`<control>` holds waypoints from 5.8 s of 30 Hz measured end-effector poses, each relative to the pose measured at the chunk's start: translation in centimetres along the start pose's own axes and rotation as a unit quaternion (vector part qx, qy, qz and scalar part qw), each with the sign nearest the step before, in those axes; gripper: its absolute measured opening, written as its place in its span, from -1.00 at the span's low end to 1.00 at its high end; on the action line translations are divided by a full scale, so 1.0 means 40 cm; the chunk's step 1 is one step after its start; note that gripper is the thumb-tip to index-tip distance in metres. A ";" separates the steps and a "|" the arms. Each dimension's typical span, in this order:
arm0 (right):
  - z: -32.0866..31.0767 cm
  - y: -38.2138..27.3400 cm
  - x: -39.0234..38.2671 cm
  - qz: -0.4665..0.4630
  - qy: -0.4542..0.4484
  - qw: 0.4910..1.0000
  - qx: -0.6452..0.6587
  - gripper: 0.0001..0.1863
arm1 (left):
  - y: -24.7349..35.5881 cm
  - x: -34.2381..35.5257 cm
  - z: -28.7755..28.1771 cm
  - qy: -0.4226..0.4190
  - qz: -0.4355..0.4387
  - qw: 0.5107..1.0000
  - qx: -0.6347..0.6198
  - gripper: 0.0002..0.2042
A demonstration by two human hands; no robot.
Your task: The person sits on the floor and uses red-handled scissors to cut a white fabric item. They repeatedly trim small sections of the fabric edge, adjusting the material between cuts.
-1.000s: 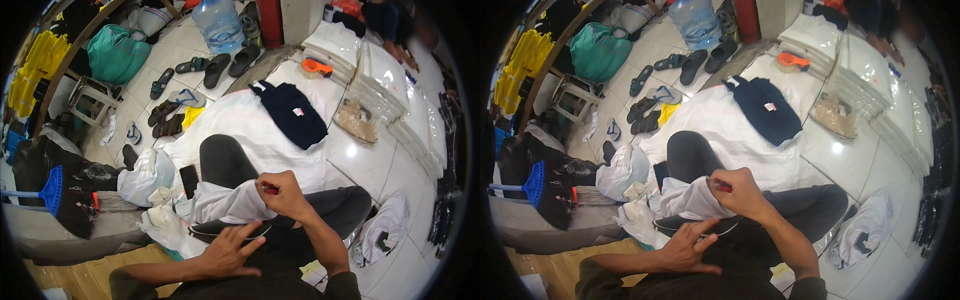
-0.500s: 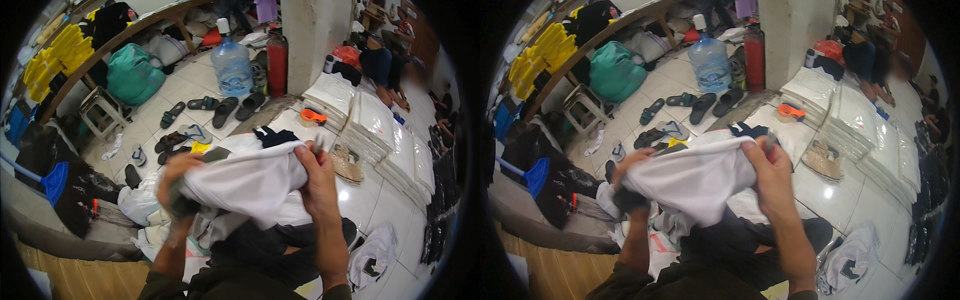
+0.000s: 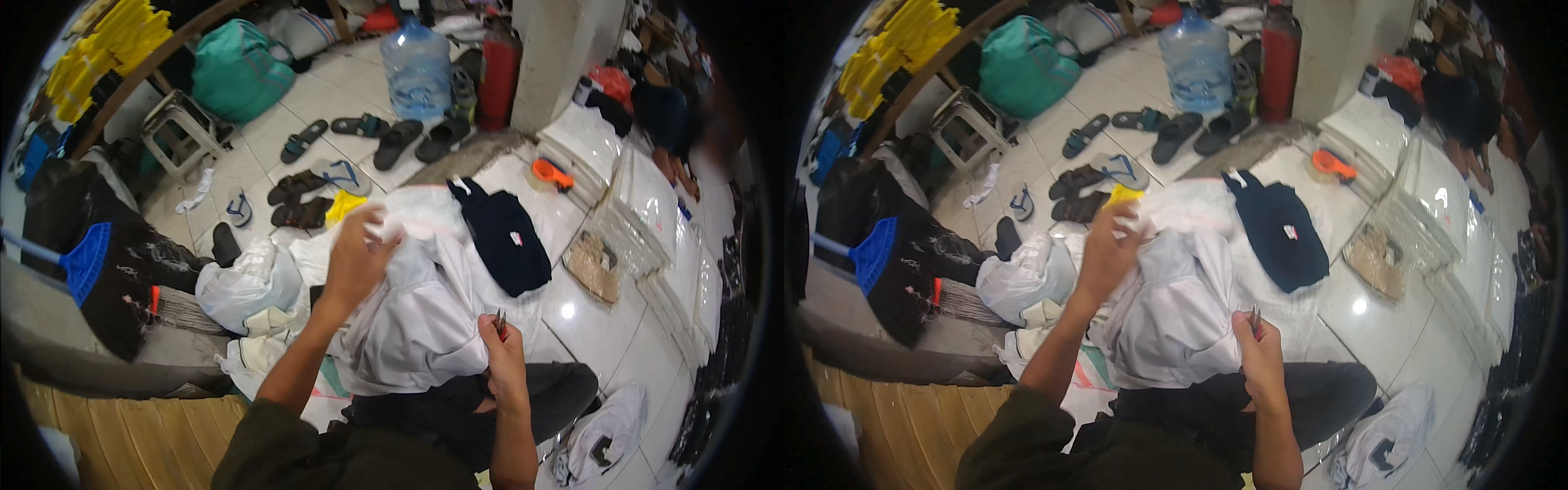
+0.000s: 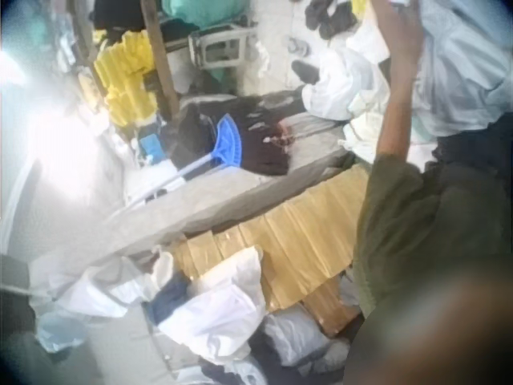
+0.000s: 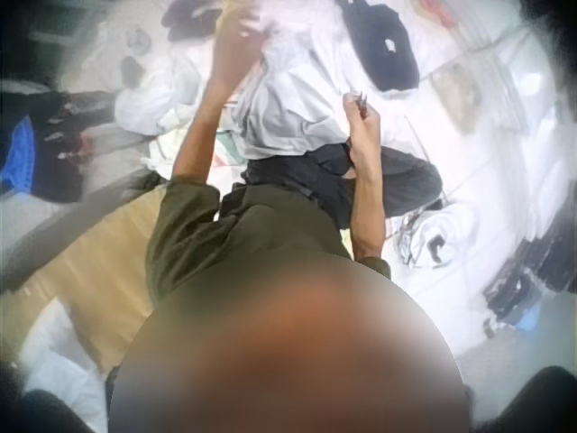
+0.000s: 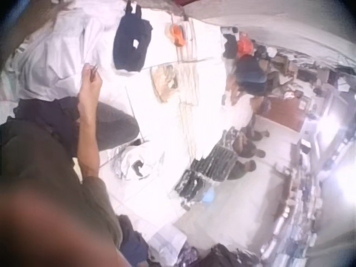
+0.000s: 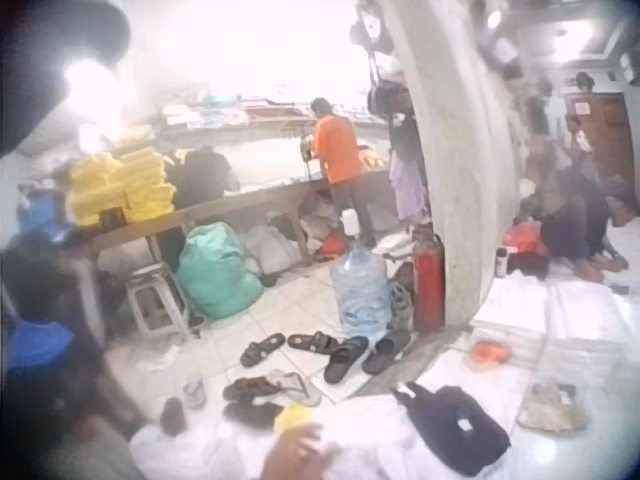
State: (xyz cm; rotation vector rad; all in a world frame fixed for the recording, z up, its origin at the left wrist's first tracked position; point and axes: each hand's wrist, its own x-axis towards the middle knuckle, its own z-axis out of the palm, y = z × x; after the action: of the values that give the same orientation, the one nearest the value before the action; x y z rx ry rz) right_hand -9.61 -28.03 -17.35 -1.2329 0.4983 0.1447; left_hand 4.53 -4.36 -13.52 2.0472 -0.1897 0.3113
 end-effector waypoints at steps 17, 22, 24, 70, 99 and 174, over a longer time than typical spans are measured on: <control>-0.014 0.131 -0.006 -0.131 0.029 0.982 -0.130 -0.90 | -0.050 0.065 0.136 -0.257 0.106 0.920 0.276 -0.61; -0.059 0.118 0.009 -0.130 0.104 0.976 -0.138 -0.92 | 0.063 -0.025 -0.060 -0.052 0.213 0.971 0.095 -0.73; -0.077 0.123 0.009 -0.113 0.083 0.979 -0.145 -0.91 | 0.105 -0.124 -0.161 -0.088 0.306 0.928 0.193 -0.72; -0.116 0.133 -0.024 -0.077 0.120 0.987 -0.071 -0.81 | 0.042 -0.378 0.146 -0.282 0.086 0.931 0.216 -0.70; -0.019 0.094 -0.145 -0.398 0.097 0.766 -0.496 -0.69 | 0.084 -0.268 0.049 -0.432 -0.432 0.759 -0.225 -0.76; 0.070 0.115 -0.060 -0.344 0.006 0.866 -0.362 -0.68 | 0.032 -0.261 -0.081 -0.167 0.144 0.957 0.186 -0.58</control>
State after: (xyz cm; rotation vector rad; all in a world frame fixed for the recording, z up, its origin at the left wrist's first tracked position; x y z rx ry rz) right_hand -12.63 -23.52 -19.61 -2.0826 -0.0381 -0.3194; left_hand -6.21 -2.07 -14.09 2.4410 -0.6872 0.1849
